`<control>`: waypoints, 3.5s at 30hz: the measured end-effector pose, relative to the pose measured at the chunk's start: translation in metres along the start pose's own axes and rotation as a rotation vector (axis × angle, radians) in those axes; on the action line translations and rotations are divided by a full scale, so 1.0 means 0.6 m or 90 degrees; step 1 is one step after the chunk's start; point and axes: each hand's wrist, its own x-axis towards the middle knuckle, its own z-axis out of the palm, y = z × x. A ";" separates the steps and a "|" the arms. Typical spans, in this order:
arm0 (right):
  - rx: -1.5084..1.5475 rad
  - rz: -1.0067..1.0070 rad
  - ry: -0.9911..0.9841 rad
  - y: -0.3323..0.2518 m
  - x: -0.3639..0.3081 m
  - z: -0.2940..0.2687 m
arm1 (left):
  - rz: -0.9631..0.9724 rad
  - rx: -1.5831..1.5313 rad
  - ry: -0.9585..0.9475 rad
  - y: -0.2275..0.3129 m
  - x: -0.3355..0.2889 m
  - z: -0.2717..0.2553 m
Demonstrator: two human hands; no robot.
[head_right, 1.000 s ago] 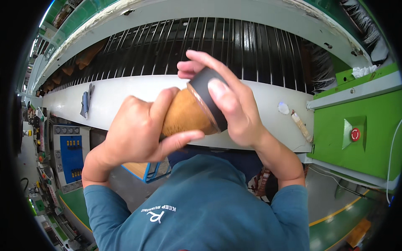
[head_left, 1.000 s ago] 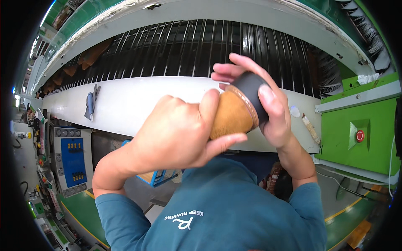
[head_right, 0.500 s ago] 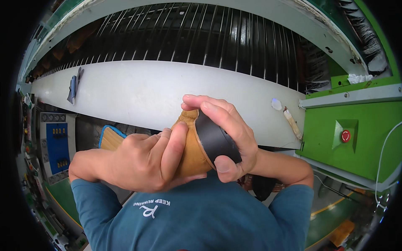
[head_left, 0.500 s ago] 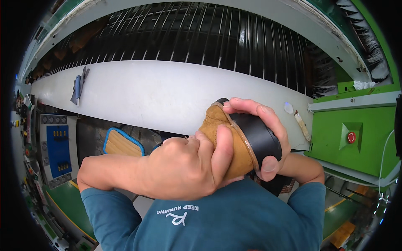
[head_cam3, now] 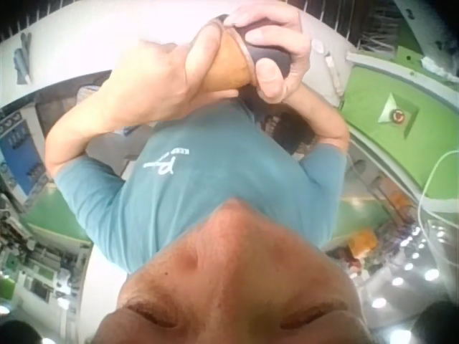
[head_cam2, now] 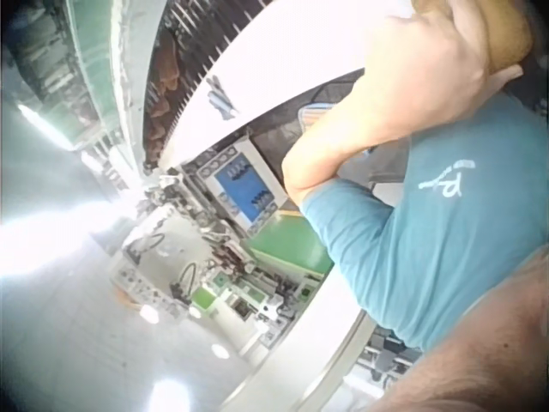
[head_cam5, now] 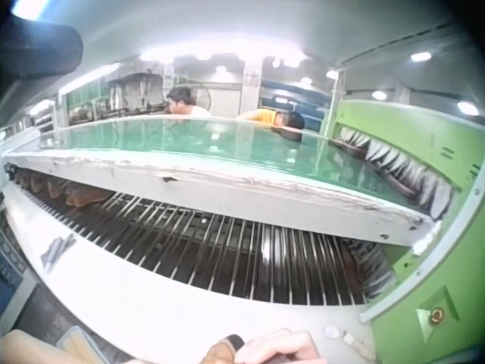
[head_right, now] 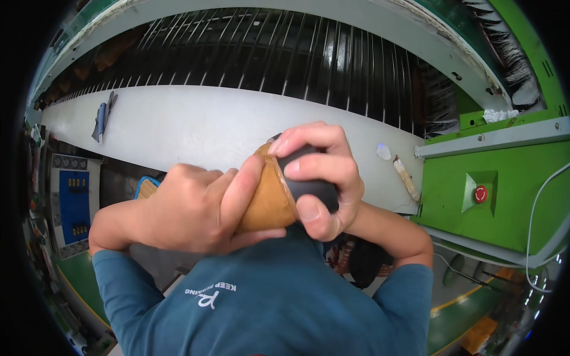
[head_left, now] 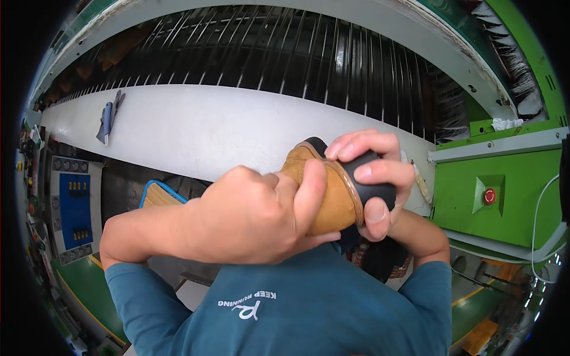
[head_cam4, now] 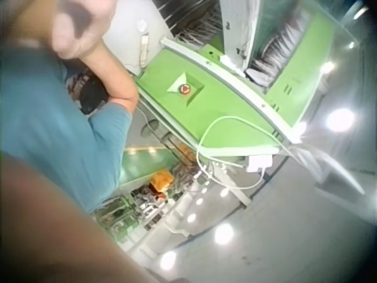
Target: The person assembles brown suede shoes by attaching black soles to the uppers on a factory assembly line. They pick up a shoe and a sole, align them, press the sole onto the shoe, and place the finished shoe on the conveyor belt. This process is repeated for multiple shoes.
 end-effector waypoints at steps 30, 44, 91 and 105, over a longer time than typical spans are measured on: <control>-0.583 0.314 -0.304 -0.011 -0.064 -0.055 | 0.000 -0.135 0.247 -0.120 -0.131 0.270; -0.739 0.310 -0.210 -0.042 -0.128 -0.029 | -0.229 -0.158 0.054 -0.077 -0.038 0.223; -0.491 0.343 -0.055 -0.039 -0.136 -0.134 | -0.194 -0.474 0.370 -0.200 -0.012 0.275; -0.522 0.318 -0.053 0.006 -0.181 -0.137 | -0.024 -0.009 0.096 -0.156 0.078 0.249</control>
